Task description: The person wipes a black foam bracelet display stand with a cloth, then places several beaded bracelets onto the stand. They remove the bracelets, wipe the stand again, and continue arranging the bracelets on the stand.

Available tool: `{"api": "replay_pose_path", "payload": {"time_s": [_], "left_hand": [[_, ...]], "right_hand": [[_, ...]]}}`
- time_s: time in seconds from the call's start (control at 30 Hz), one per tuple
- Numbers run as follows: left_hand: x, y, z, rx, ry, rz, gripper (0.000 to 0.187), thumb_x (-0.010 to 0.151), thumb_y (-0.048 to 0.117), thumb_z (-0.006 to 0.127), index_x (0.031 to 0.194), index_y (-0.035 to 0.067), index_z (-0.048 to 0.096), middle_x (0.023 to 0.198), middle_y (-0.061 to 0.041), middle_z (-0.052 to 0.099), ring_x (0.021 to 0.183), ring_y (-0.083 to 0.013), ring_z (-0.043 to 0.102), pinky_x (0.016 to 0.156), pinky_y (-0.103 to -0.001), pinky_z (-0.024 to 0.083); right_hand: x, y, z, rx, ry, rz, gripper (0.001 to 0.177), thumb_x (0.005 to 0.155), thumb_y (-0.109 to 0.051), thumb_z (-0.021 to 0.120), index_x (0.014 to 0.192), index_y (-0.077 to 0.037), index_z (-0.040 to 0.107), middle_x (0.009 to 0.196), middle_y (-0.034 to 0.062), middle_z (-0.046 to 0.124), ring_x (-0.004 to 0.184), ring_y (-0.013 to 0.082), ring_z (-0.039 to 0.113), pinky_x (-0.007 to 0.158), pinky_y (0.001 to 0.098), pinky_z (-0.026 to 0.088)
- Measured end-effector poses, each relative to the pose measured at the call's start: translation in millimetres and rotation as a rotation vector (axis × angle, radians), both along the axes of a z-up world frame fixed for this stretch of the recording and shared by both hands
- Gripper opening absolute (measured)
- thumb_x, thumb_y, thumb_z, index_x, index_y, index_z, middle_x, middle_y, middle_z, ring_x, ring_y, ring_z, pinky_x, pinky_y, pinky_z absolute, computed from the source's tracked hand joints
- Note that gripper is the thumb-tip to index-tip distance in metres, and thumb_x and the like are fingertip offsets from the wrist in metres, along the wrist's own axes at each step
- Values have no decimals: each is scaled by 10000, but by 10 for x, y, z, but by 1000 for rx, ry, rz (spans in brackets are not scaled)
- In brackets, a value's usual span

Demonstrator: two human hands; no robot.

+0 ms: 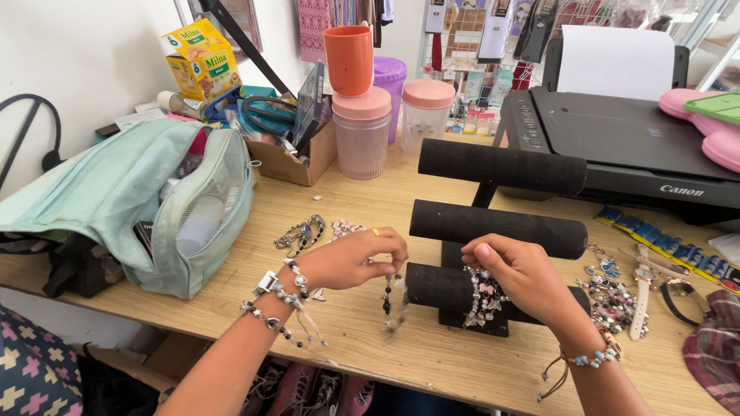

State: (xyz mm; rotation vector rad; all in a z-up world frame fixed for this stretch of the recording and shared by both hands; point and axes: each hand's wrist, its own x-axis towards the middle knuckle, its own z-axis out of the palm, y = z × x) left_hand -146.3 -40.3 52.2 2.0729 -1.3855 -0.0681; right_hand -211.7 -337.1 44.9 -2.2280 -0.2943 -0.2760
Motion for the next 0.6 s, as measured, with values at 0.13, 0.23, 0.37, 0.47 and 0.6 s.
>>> {"api": "replay_pose_path", "payload": {"time_s": [0.13,0.23,0.37,0.47,0.6], "left_hand": [[-7,74,1,99,248,180,108,987,213,582,1017,113,609,966,2,710,890,-149,683,840,-333,539],[47,151,60,136,279,313,126,1021,212,554,1027,91,588,848,-61,690,776,-186,624,733,-359,529],[169,274,156,16,269,395,90,995,143,558,1012,57,577,860,-31,707,769,-119,685,701,-308,545],[293,375,193,-94,305,480,76,968,97,579,1009,33,582,860,-50,699,689,-118,692,632,-299,543],[508,479,146,-209,283,563,73,950,66,601,991,6,606,904,-84,747,691,-92,682,598,-273,560]], "right_hand": [[-1,12,16,-11,18,-13,398,979,-360,548,1065,-35,762,919,66,838,909,149,792,796,294,599],[-5,26,23,-24,12,-12,395,977,-359,554,1063,-35,762,916,66,837,905,147,790,794,293,598],[-12,31,30,-48,2,-15,384,969,-350,562,1053,-36,765,913,65,842,891,146,793,777,300,597],[5,27,15,-22,16,-11,378,980,-330,542,1064,-38,767,915,67,844,883,159,793,774,305,600],[36,-17,-35,-10,45,-21,378,986,-312,521,1083,-38,762,927,67,846,908,159,804,797,308,608]]}}
